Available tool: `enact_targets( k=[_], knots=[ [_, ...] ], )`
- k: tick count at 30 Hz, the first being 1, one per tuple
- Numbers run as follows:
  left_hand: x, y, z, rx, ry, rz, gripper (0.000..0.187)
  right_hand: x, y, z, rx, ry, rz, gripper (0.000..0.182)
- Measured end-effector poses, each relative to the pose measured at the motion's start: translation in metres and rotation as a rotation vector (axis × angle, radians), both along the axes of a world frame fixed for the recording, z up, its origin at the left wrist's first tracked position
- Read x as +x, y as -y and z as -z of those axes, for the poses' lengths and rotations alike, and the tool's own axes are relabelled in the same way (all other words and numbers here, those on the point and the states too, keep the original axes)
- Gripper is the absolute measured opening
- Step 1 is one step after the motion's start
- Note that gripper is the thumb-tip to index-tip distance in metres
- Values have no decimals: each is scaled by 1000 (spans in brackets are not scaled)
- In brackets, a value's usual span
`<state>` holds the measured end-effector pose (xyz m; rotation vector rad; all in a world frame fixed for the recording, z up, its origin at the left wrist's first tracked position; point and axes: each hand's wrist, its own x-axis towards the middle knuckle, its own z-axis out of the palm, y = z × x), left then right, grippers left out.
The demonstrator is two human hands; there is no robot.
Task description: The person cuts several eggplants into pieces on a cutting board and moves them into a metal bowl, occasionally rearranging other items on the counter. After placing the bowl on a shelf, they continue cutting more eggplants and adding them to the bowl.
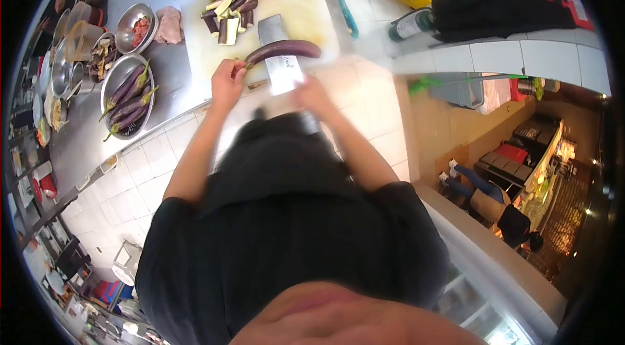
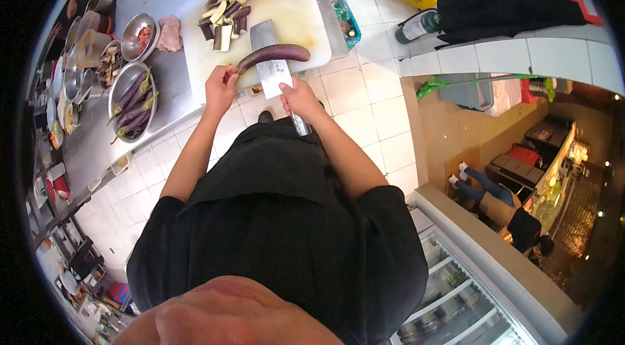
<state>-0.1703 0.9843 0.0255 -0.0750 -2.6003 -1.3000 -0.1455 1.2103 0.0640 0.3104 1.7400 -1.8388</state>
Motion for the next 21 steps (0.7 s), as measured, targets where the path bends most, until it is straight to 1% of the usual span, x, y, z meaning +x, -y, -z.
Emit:
enact_targets(
  k=[1, 2, 3, 4, 6, 7, 8, 9, 10, 11, 12, 13, 14, 15, 17, 18, 19, 20, 21],
  knots=[
    [4, 2, 0, 100, 126, -26, 12, -1, 1, -4, -4, 3, -9, 13],
    [1, 3, 1, 50, 110, -45, 12, -1, 3, -12, 32, 45, -71, 13],
    [2, 3, 2, 54, 111, -57, 12, -2, 2, -17, 72, 86, -135, 12],
    [1, 2, 5, 85, 94, -49, 11, -4, -1, -16, 76, 81, -149, 12],
    [1, 2, 11, 99, 84, -29, 8, -6, -3, -8, 196, -24, -317, 12],
    [0, 5, 15, 72, 83, -37, 8, -5, -7, -3, 14, 101, -191, 13],
    [1, 7, 17, 64, 36, -28, 8, -8, -12, -2, 37, 72, -256, 14],
    [1, 7, 17, 58, -8, -23, 9, -11, -17, -17, 190, -35, -387, 15],
    [0, 5, 11, 20, -12, -24, 9, -13, -29, -10, 291, -86, -443, 16],
    [-1, 4, 5, -14, -15, -13, 10, -13, -41, -23, 300, -45, -429, 18],
    [-1, 5, 2, -28, -27, -57, 10, -11, -63, -24, 275, -33, -402, 17],
    [-1, 3, 1, -25, 49, -52, 10, -7, -79, -32, 254, -23, -315, 16],
    [-2, 0, -1, -17, 125, -36, 10, -2, -92, -39, 258, 2, -168, 16],
    [-3, -4, -9, -15, 117, -44, 10, 2, -103, -46, 267, -13, -49, 15],
    [-11, -18, -35, -383, 11, 49, 18, 2, -124, -40, 330, -89, 75, 16],
    [-17, -35, -40, -372, 6, 73, 18, 4, -129, -34, 301, -79, 140, 16],
    [-24, -53, -46, -405, -132, 181, 25, 1, -128, -30, 266, -76, 203, 16],
    [-29, -66, -49, -441, -271, 284, 32, 0, -125, -27, 265, -98, 189, 15],
    [-35, -73, -43, -438, -280, 297, 32, -1, -123, -23, 247, -92, 188, 14]
  ],
)
